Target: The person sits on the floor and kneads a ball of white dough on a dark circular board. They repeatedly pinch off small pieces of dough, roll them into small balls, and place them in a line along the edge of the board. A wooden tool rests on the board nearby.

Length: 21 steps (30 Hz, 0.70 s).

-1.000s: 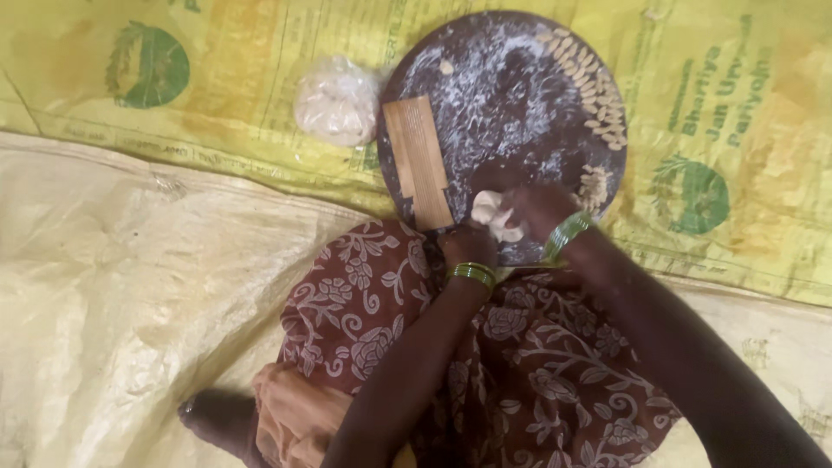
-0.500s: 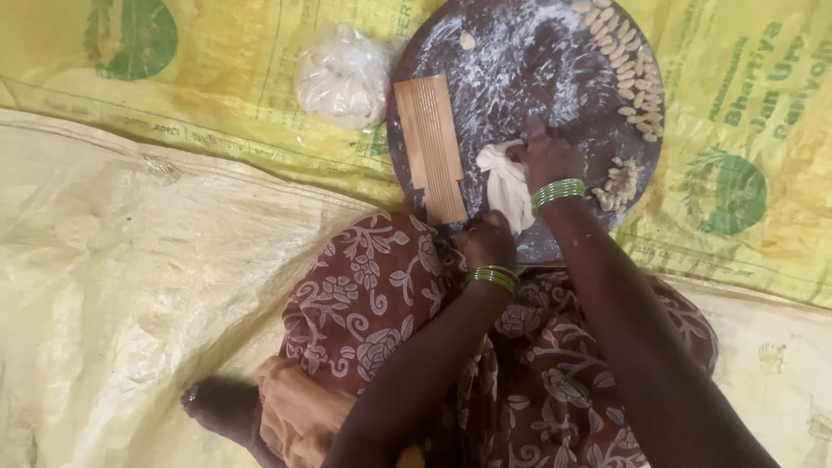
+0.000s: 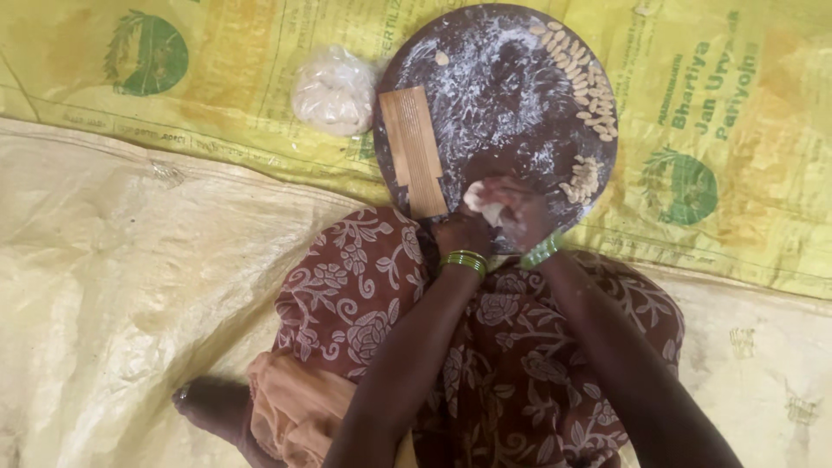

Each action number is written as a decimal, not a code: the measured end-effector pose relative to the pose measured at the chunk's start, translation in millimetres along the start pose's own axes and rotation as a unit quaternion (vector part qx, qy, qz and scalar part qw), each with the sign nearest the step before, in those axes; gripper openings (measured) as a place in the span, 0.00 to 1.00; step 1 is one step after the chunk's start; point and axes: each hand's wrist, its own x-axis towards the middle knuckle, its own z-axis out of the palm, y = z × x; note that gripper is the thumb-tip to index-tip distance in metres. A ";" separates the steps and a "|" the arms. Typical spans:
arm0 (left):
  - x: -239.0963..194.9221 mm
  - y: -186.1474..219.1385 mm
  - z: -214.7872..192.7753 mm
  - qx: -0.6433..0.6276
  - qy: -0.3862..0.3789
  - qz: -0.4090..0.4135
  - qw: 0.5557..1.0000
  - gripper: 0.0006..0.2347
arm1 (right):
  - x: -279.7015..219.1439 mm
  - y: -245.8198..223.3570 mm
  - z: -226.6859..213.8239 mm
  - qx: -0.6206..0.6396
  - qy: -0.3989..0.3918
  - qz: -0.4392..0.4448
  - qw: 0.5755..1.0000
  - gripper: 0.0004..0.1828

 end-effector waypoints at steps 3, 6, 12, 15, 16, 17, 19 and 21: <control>0.4 -4.4 -5.0 -0.111 -0.036 -0.035 0.993 0.15 | -24.0 0.5 -8.0 0.065 0.043 0.014 0.997 0.20; -1.3 -17.9 -18.6 -0.184 -0.025 -0.021 0.982 0.15 | -37.9 -10.4 -12.2 -0.053 0.057 -0.035 0.996 0.14; -8.0 -53.4 -45.3 -0.413 -0.253 0.048 0.874 0.27 | -66.0 -57.1 9.7 -0.267 0.099 -0.130 0.950 0.11; -10.9 -45.2 -47.9 -0.379 -0.220 -0.025 0.898 0.34 | -72.0 -55.3 9.5 -0.243 0.076 -0.128 0.959 0.11; -9.2 -40.3 -46.6 -0.373 -0.164 0.002 0.913 0.33 | -72.2 -47.5 5.9 -0.173 0.043 -0.115 0.977 0.12; -7.3 -36.2 -43.5 -0.365 -0.108 0.028 0.924 0.32 | -73.7 -38.9 3.3 -0.101 0.009 -0.101 0.990 0.13; -0.8 -32.4 -36.1 -0.369 -0.067 0.041 0.926 0.31 | -73.7 -20.2 -0.2 -0.073 0.087 -0.038 0.993 0.18; 8.0 -32.0 -28.0 -0.397 -0.099 0.012 0.912 0.29 | -71.3 -5.7 2.5 0.000 0.194 0.038 0.980 0.16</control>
